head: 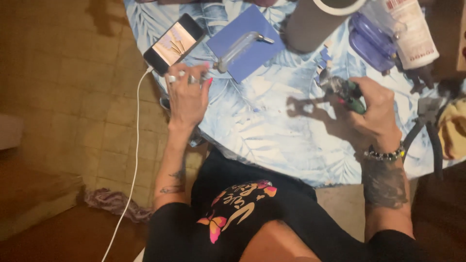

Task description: Cutting small mosaic tiles using tile nippers on a table

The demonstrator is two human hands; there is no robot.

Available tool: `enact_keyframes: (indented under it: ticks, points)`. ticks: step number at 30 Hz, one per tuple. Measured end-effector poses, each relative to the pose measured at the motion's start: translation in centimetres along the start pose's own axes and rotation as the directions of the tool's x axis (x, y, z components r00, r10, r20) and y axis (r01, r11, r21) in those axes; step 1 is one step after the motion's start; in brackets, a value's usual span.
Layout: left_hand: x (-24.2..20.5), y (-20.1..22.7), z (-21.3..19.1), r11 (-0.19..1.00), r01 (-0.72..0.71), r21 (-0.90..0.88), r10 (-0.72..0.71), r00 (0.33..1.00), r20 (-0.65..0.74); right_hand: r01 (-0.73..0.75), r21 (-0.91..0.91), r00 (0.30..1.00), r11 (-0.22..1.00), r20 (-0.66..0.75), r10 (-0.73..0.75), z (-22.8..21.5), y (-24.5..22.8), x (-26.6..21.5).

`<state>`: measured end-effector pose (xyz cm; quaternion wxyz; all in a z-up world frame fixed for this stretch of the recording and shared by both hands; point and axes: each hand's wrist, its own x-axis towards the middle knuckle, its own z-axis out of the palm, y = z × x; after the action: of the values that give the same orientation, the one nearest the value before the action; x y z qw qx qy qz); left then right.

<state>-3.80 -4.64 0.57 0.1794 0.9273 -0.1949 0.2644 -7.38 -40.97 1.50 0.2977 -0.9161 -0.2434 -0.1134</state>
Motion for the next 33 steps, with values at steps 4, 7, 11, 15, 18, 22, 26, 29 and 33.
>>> enact_keyframes:
  ticks: [4,7,11,15,18,22,26,29,33]
  points:
    - [-1.1,0.9,-0.5,0.997,-0.073,0.039,0.077,0.993,-0.092,-0.015,0.04,0.999,0.999,-0.051,0.017,-0.1,-0.2,-0.5]
    - [-1.7,0.1,-0.5,0.999,-0.027,0.043,0.033,0.99,-0.134,-0.068,0.035,0.995,0.997,-0.077,0.071,-0.5,-0.7,-0.4]
    - [-1.7,0.1,-1.3,0.991,0.031,0.128,-0.009,0.985,-0.171,-0.012,0.039,0.998,0.999,-0.064,0.014,-0.2,-0.4,-0.6]
    - [-2.5,-3.2,0.1,0.949,0.25,0.193,-0.272,0.958,0.094,-0.008,0.007,0.999,1.0,-0.051,0.009,-0.2,-0.6,-0.6]
    - [-2.7,-5.2,0.8,0.923,0.29,0.253,-0.333,0.931,0.147,-0.034,-0.008,0.999,0.999,-0.024,0.034,-0.3,-0.7,-0.6]
    - [-2.6,-4.9,-0.1,0.92,0.355,0.168,-0.39,0.879,0.276,-0.051,-0.022,0.998,0.998,-0.023,0.05,-0.2,-0.8,-0.3]
    - [-3.4,-4.7,-0.4,0.941,0.317,0.118,-0.335,0.922,0.196,-0.077,-0.009,0.997,0.997,-0.011,0.077,0.0,-1.6,0.0]
    - [-3.8,-5.0,-0.2,0.945,0.293,0.149,-0.316,0.934,0.165,-0.084,-0.012,0.996,0.996,-0.003,0.084,0.2,-1.5,0.2]
    - [-4.2,-5.3,-0.2,0.931,0.294,0.217,-0.34,0.913,0.224,-0.104,-0.037,0.995,0.994,-0.009,0.104,0.6,-1.2,0.1]
